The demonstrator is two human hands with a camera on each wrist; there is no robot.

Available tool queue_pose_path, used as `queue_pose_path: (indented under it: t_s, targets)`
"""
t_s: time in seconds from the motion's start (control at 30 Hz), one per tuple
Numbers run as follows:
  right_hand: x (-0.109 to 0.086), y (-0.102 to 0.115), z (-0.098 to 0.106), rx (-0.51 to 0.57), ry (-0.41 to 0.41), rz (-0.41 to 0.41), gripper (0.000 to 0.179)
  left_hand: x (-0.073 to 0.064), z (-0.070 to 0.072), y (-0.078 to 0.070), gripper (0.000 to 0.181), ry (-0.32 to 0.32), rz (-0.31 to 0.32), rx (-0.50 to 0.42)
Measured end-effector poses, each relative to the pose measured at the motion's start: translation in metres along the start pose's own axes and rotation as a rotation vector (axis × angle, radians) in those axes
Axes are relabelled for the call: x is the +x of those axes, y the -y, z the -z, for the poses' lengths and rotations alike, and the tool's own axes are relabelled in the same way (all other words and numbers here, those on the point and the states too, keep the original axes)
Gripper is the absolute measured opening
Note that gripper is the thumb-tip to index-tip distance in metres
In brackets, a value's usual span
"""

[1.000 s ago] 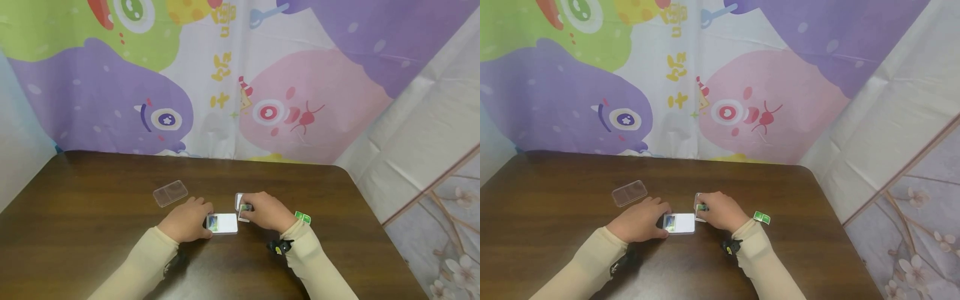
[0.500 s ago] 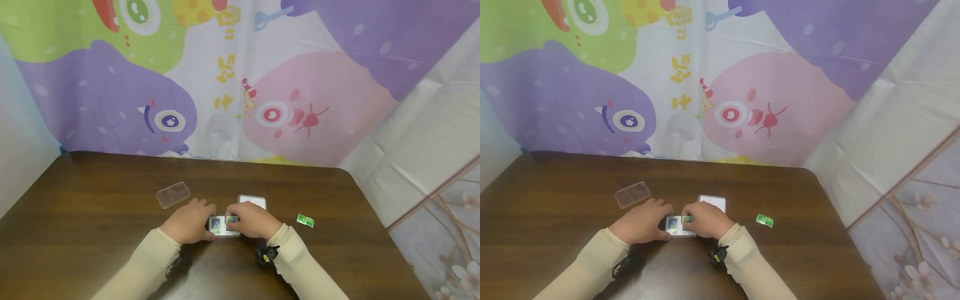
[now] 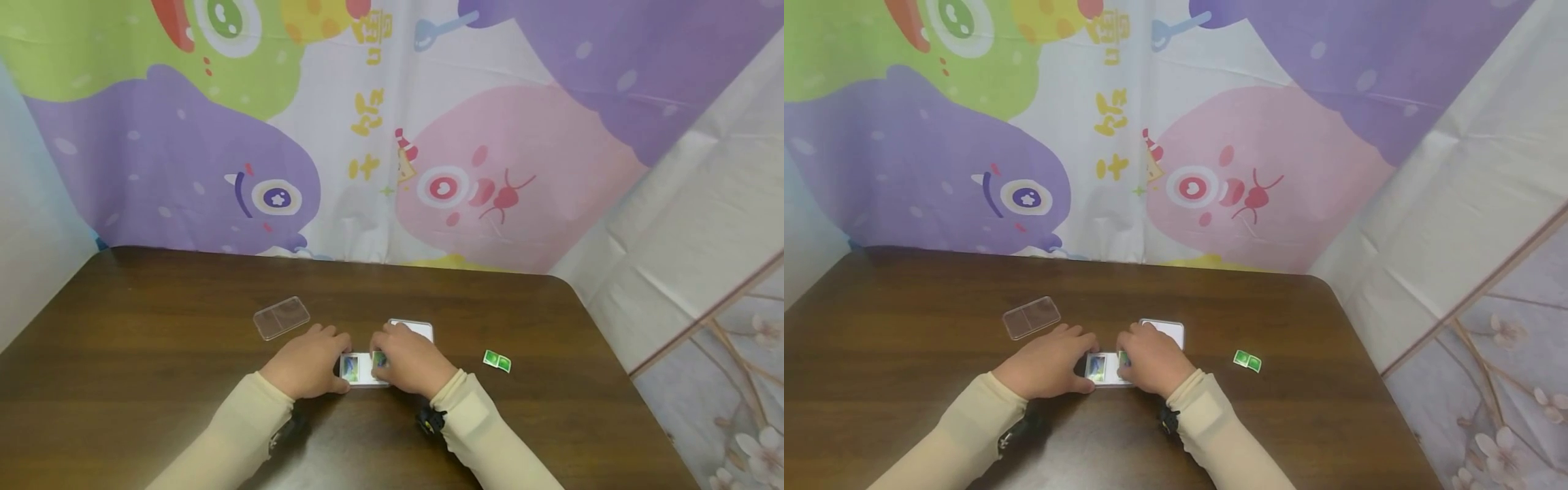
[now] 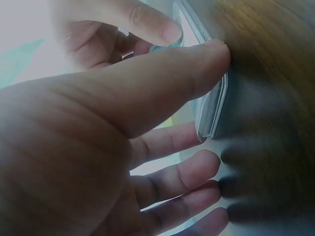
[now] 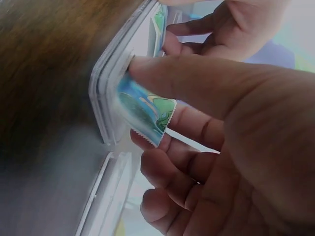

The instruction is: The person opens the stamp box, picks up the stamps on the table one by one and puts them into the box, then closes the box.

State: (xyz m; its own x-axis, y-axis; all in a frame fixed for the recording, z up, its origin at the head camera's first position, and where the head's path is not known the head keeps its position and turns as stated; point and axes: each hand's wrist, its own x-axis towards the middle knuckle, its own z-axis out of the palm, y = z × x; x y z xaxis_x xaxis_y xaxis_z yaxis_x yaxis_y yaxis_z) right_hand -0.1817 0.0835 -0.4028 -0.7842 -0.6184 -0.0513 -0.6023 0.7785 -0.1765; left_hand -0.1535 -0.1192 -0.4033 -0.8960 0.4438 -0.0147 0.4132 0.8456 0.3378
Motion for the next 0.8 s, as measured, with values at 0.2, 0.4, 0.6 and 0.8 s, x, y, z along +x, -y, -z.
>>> queue_pose_path:
  t_s: [0.2,0.4,0.6,0.8]
  targets:
    - [0.000,-0.001,-0.002,0.025,-0.006,-0.001,0.031,0.001,-0.001,0.000,0.046,0.006,0.004,0.000]
    - [0.000,-0.003,-0.002,0.042,-0.021,0.053,0.032,0.001,0.000,0.001,0.046,0.007,0.000,-0.006]
    - [-0.003,-0.008,0.002,0.100,0.001,0.079,0.036,0.001,-0.001,0.001,0.045,0.000,-0.007,-0.004]
    - [-0.006,-0.012,0.010,0.109,0.071,0.073,0.049,0.001,-0.001,0.002,0.045,-0.008,-0.010,0.003]
